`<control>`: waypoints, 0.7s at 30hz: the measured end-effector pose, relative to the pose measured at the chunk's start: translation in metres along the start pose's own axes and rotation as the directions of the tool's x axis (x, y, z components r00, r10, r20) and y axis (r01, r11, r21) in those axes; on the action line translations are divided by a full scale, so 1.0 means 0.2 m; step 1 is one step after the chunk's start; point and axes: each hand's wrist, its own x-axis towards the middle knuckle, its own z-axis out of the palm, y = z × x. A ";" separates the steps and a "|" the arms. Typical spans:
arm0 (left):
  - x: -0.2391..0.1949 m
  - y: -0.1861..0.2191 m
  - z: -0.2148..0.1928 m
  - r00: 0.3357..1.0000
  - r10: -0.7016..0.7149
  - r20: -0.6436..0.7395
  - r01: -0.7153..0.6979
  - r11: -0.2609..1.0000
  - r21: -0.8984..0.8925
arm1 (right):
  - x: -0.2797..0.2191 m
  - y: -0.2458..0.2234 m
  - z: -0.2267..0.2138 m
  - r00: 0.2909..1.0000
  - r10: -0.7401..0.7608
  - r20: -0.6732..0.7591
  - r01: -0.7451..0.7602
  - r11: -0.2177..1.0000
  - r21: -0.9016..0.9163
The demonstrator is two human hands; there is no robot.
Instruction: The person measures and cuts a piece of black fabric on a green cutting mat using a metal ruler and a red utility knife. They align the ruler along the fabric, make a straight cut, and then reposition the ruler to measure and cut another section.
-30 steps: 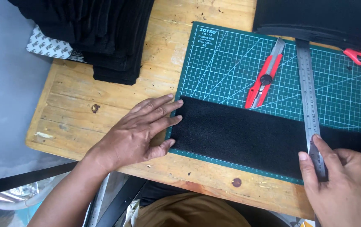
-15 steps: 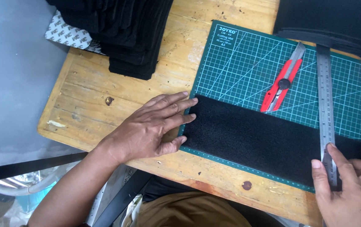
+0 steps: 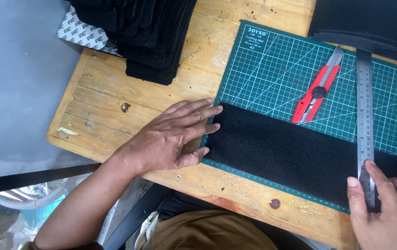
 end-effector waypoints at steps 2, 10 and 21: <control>0.00 0.00 0.00 1.000 -0.005 0.007 0.005 1.000 -0.005 | 0.00 -0.01 -0.01 1.000 0.021 0.020 -0.021 1.000 -0.022; 0.00 0.00 0.00 1.000 -0.009 0.015 0.009 1.000 -0.005 | -0.01 0.01 0.00 1.000 -0.010 -0.007 0.009 0.999 -0.045; 0.04 0.04 -0.04 0.998 0.012 0.063 -0.014 1.000 0.021 | -0.02 -0.14 -0.07 0.995 0.043 -0.086 -0.063 0.968 -0.243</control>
